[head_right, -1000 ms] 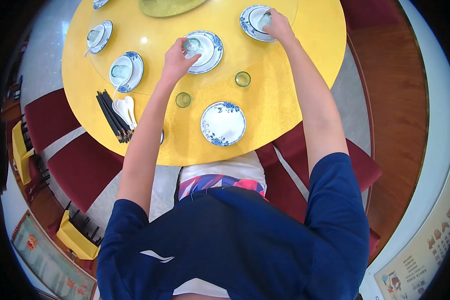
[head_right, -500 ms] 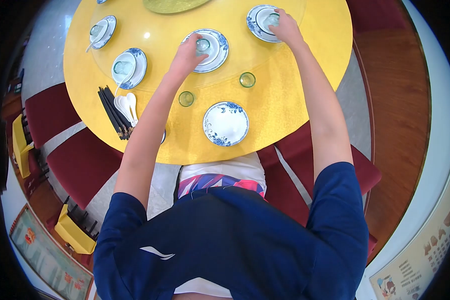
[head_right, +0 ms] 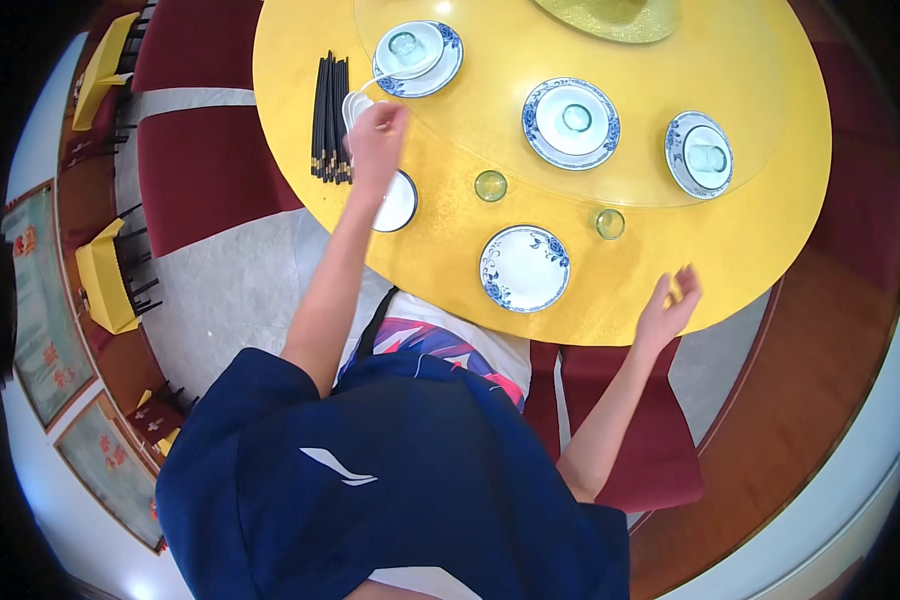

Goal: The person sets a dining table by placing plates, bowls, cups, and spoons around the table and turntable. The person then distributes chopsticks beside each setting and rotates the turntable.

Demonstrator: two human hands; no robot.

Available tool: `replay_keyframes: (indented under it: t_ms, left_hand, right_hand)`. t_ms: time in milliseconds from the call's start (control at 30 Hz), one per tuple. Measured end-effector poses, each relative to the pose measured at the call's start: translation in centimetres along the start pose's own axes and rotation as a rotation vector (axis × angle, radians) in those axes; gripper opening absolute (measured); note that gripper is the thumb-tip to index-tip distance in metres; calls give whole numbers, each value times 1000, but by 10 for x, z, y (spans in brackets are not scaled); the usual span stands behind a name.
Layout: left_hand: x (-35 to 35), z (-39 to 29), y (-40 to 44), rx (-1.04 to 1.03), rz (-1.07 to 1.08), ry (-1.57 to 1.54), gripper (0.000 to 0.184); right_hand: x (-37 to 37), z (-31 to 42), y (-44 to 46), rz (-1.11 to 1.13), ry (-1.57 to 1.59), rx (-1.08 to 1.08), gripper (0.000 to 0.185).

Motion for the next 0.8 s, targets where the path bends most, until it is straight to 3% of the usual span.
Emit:
replay_keyframes:
  t_ms: [100,133,200,433,467,567,600,700,800]
  left_hand:
    - [37,80,0,241,169,403,27]
    - [41,90,-1,243,174,396,27]
    - [36,107,-2,322,484,660,32]
    - [15,114,14,277,485,853,25]
    - [18,107,15,210,482,834,17]
    - [33,106,16,227,477,823,18]
    - [42,96,15,212,488,690,19]
    - [52,35,-8,207,522,351,26]
    - [28,-9,-70,327,625,-109,21]
  right_hand:
    - [-5,-34,-54,73,10,-189,33]
    - [-9,-42,-65,90,45,-227,32]
    - [-13,-43,-76,148,56,-252,30]
    - [-14,-17,-64,184,162,-192,24]
    - [-11,-11,-66,172,157,-195,24]
    - [-5,20,-71,214,48,-100,19]
    - [-5,30,-74,222,57,-98,19]
    - [-12,66,-81,237,-17,178,20]
    - [-44,109,-95,536,9,295,22]
Point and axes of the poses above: each hand's wrist, its own y-axis towards the middle knuckle, its own x-axis out of the back of the hand, z = x × y, the point moved 2 cm from there along y, towards the middle knuckle
